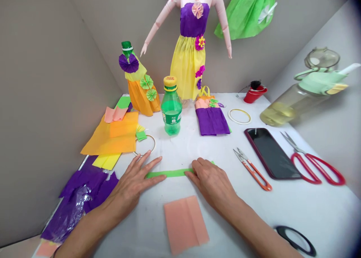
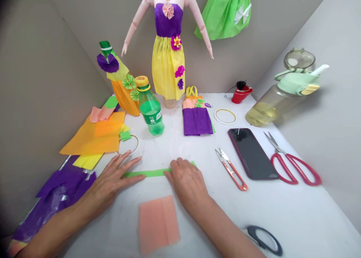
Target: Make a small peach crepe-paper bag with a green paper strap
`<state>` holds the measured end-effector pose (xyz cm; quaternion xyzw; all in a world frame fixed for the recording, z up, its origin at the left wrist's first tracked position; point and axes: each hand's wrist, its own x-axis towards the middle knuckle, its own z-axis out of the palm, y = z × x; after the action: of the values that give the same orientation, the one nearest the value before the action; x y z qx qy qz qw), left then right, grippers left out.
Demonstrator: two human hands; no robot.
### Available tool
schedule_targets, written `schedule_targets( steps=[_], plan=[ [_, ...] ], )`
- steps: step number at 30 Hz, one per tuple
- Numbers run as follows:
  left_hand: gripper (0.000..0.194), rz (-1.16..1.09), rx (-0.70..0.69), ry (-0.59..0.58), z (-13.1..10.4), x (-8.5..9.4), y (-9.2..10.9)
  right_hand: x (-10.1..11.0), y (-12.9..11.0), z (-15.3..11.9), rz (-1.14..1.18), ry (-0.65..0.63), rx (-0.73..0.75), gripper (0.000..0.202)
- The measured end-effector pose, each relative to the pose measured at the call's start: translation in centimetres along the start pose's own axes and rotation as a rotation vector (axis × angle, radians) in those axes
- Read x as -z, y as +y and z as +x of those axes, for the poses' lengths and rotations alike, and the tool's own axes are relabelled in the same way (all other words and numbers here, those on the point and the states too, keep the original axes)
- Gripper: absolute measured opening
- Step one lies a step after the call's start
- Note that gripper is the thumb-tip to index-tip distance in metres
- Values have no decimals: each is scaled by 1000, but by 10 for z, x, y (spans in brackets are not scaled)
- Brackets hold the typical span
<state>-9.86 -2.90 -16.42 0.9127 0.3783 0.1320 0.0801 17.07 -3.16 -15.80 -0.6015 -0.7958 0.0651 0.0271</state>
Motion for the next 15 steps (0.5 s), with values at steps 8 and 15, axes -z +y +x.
schedule_targets(
  steps=[8,15],
  plan=[
    [78,79,68,-18,-28,-2,-8,-1,1,-1,19,11,3,18],
    [62,147,166,39,-54,3,-1,0,-1,-1,27,11,3,19]
  ],
)
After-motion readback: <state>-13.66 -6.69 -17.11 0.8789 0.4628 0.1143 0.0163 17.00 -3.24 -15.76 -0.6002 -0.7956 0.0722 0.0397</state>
